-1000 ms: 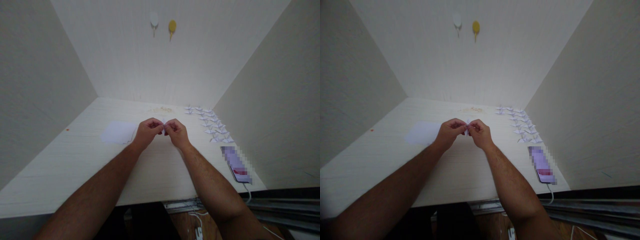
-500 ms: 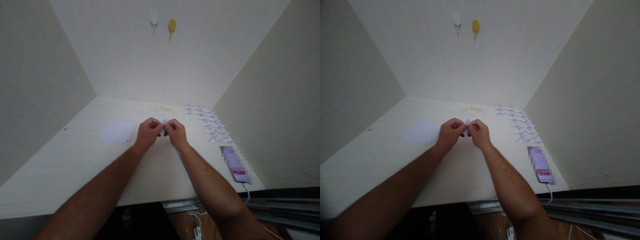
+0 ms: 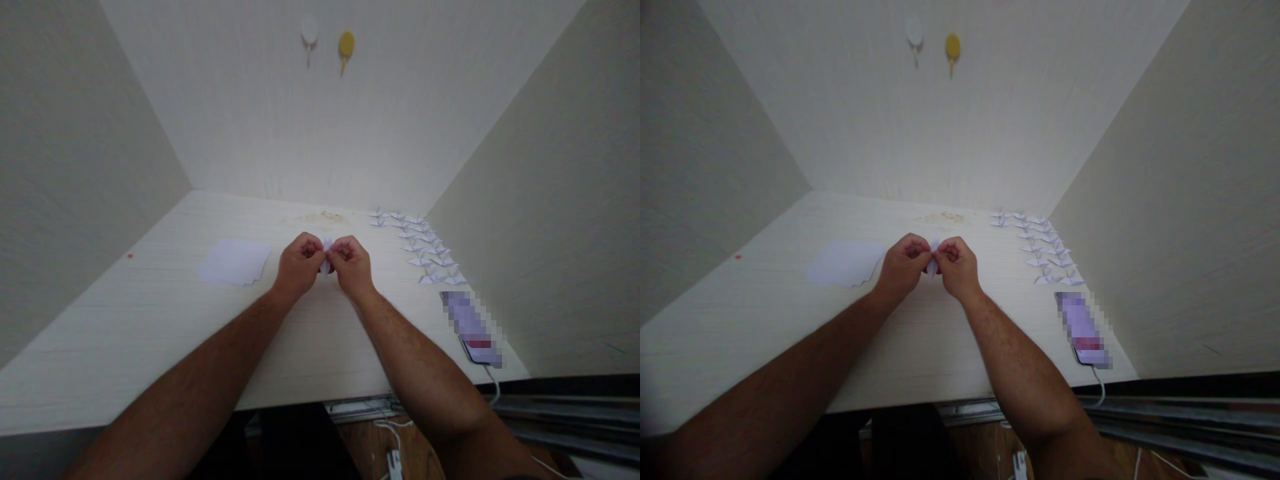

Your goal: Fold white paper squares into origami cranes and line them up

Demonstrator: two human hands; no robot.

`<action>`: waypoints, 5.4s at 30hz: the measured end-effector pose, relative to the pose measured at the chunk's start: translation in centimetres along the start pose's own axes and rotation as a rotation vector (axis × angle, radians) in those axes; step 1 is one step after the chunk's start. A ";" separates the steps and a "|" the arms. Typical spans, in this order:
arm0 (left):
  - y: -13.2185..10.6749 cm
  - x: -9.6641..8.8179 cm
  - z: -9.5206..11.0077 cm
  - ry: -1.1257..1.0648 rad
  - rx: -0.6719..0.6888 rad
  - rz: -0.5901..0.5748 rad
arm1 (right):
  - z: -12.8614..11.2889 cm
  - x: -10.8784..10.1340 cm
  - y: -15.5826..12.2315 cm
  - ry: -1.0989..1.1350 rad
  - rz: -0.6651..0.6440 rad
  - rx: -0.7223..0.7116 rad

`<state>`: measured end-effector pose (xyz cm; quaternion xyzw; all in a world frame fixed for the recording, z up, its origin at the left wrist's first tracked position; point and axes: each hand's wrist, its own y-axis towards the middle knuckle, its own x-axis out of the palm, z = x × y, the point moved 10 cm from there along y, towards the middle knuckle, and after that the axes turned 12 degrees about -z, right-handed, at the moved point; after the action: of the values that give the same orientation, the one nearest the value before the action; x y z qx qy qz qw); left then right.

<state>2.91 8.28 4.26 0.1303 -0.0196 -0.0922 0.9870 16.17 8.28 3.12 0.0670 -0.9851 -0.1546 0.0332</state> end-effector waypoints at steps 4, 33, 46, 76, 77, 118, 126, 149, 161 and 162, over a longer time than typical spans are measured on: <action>0.4 -0.3 -0.5 -0.074 -0.030 -0.044 | -0.6 0.0 0.3 -0.082 -0.078 -0.014; 0.6 -0.9 -0.1 0.063 0.011 -0.059 | -1.0 -0.2 0.2 -0.090 -0.056 -0.033; -0.4 -1.1 2.9 0.547 0.176 0.048 | -3.2 -0.4 -0.5 -0.514 0.020 -0.188; -0.4 -1.5 1.7 0.405 0.126 0.078 | -4.6 0.1 -0.9 -0.697 -0.021 -0.308; -0.4 -1.5 1.6 0.395 0.124 0.082 | -4.5 0.1 -0.9 -0.697 -0.021 -0.303; -0.8 -1.1 3.2 0.500 0.277 0.100 | -4.9 -0.2 -1.2 -0.618 0.051 -0.362; -1.2 -0.4 4.4 0.574 0.399 0.080 | -4.5 -0.2 -1.2 -0.600 0.069 -0.298; -0.5 -0.3 2.4 0.482 0.205 0.005 | -2.3 -1.3 -0.7 -0.426 0.125 -0.044; 0.3 -1.1 -0.7 0.148 0.060 0.005 | -3.6 -0.8 -0.7 -0.629 0.107 -0.184; 0.3 -1.2 -0.8 0.122 0.047 0.007 | -3.7 -0.7 -0.8 -0.636 0.100 -0.200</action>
<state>1.86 9.04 3.52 0.1589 0.0378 -0.0801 0.9833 17.30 6.56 6.37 -0.0365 -0.9283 -0.2616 -0.2617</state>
